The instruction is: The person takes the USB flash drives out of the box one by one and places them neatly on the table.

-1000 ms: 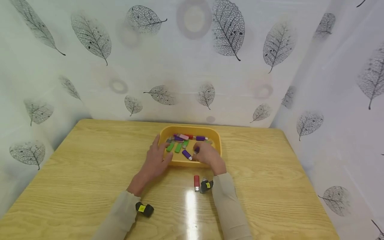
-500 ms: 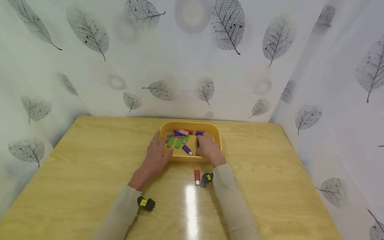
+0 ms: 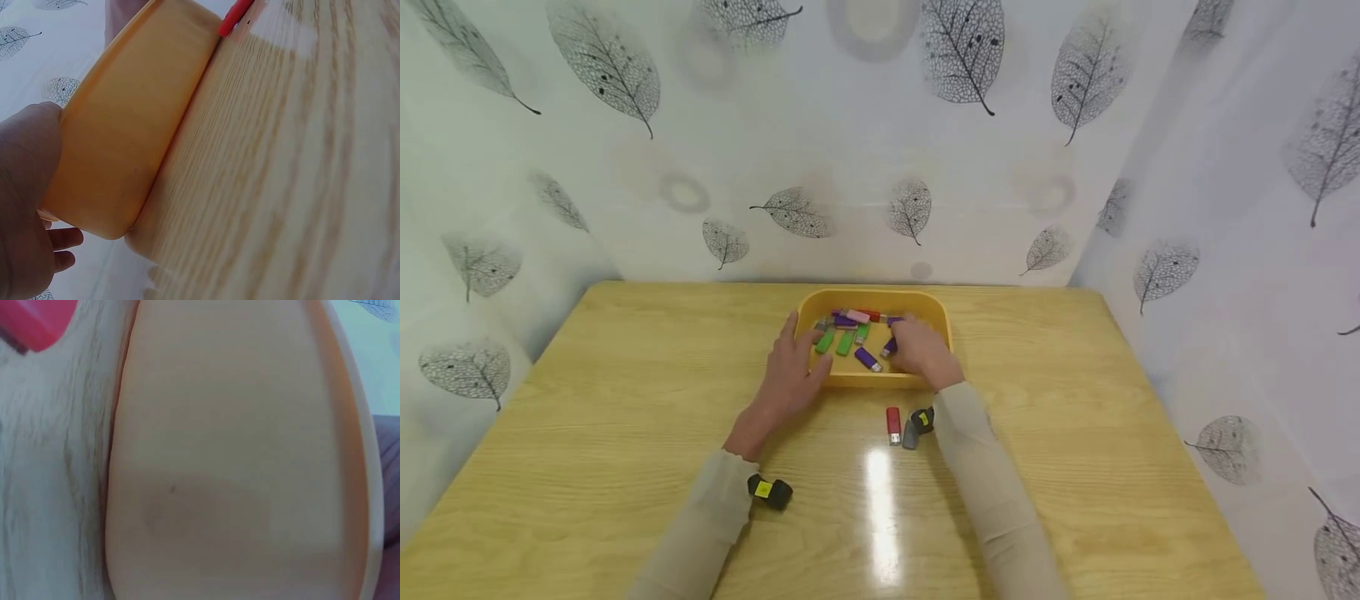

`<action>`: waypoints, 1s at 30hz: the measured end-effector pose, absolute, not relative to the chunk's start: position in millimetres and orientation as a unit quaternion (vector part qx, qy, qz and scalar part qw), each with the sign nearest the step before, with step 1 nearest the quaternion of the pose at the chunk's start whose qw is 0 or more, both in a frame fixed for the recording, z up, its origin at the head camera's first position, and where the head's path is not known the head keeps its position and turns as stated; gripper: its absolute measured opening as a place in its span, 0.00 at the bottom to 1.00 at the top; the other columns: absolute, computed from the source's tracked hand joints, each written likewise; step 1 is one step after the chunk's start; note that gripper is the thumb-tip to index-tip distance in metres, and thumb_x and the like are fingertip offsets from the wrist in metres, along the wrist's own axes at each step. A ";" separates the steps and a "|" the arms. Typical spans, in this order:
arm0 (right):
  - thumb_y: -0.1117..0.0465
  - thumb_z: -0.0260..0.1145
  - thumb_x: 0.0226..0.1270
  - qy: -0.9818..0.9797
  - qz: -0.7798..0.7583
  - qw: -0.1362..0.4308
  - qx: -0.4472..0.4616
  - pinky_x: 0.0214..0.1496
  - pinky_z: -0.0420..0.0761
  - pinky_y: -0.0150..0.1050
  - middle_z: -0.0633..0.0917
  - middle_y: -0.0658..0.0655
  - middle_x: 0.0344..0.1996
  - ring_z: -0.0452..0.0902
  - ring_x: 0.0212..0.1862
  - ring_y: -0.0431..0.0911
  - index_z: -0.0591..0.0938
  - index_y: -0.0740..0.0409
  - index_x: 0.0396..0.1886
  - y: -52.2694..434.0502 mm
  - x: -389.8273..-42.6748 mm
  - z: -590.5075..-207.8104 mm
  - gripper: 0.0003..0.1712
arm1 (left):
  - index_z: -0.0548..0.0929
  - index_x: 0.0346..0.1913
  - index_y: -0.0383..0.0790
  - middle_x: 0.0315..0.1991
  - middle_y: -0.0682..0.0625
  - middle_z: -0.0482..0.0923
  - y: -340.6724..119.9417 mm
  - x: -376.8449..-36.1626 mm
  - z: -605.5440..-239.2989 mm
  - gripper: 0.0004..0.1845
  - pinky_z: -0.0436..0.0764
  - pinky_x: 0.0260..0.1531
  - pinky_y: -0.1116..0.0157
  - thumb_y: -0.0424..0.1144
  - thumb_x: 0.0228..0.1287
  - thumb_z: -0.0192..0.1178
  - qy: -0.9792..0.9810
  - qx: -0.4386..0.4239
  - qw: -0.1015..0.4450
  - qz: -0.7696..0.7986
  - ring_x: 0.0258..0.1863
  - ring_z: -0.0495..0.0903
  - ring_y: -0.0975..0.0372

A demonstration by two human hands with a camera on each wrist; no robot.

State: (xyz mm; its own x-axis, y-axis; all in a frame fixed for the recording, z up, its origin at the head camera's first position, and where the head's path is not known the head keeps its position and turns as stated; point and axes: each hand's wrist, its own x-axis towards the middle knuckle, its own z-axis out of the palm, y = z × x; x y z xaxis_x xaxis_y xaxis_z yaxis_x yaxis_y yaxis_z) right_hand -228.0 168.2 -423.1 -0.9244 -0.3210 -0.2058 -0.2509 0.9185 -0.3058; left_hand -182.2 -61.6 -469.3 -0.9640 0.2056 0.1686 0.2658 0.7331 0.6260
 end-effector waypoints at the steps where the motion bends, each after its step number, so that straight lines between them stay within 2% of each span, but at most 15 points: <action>1: 0.62 0.69 0.60 0.971 -0.134 0.124 -0.152 0.50 0.78 0.46 0.78 0.63 0.54 0.73 0.49 0.52 0.83 0.63 0.44 167.5 -229.2 -422.2 0.14 | 0.68 0.67 0.40 0.79 0.38 0.36 -61.7 -183.1 -468.7 0.28 0.58 0.68 0.42 0.53 0.71 0.46 -0.930 -0.126 0.044 -0.342 0.68 0.58 0.41; 4: 0.57 0.70 0.62 0.972 -0.124 0.120 -0.160 0.48 0.78 0.45 0.79 0.62 0.49 0.73 0.45 0.50 0.83 0.63 0.44 165.6 -230.9 -421.6 0.15 | 0.68 0.67 0.40 0.79 0.38 0.36 -62.2 -183.5 -467.5 0.28 0.58 0.68 0.41 0.52 0.71 0.47 -0.930 -0.122 0.040 -0.344 0.69 0.58 0.40; 8: 0.52 0.71 0.62 0.973 -0.125 0.120 -0.150 0.43 0.77 0.42 0.78 0.60 0.48 0.73 0.41 0.49 0.82 0.62 0.44 164.6 -229.3 -422.5 0.19 | 0.69 0.67 0.38 0.79 0.37 0.37 -62.2 -182.4 -466.5 0.28 0.58 0.68 0.40 0.51 0.71 0.48 -0.927 -0.126 0.040 -0.352 0.69 0.58 0.39; 14: 0.47 0.70 0.61 0.971 -0.142 0.122 -0.146 0.36 0.75 0.39 0.79 0.56 0.40 0.74 0.36 0.48 0.81 0.60 0.44 161.8 -227.5 -422.1 0.22 | 0.71 0.65 0.38 0.79 0.35 0.39 -61.0 -182.0 -464.0 0.27 0.59 0.67 0.40 0.50 0.70 0.49 -0.928 -0.127 0.052 -0.346 0.67 0.60 0.38; 20: 0.48 0.70 0.61 0.970 -0.150 0.129 -0.143 0.38 0.77 0.40 0.81 0.53 0.35 0.75 0.36 0.47 0.80 0.59 0.48 165.0 -225.3 -427.4 0.23 | 0.71 0.65 0.38 0.78 0.35 0.40 -55.1 -179.9 -465.6 0.27 0.55 0.68 0.40 0.51 0.69 0.47 -0.928 -0.133 0.051 -0.344 0.70 0.55 0.39; 30: 0.52 0.67 0.64 0.973 -0.146 0.109 -0.141 0.29 0.68 0.37 0.77 0.53 0.26 0.70 0.28 0.45 0.78 0.60 0.38 159.1 -226.9 -426.2 0.15 | 0.72 0.64 0.39 0.79 0.36 0.39 -57.1 -180.6 -468.0 0.27 0.55 0.68 0.41 0.52 0.69 0.47 -0.931 -0.121 0.055 -0.341 0.70 0.54 0.40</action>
State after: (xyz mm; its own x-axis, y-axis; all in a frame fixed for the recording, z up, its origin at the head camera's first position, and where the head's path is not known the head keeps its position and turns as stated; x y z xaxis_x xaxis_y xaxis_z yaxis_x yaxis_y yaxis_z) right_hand -226.9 159.1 -426.2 -0.9364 -0.3068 -0.1703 -0.2434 0.9175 -0.3146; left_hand -180.6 -57.1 -468.0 -0.9648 0.1868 0.1852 0.2622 0.7383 0.6215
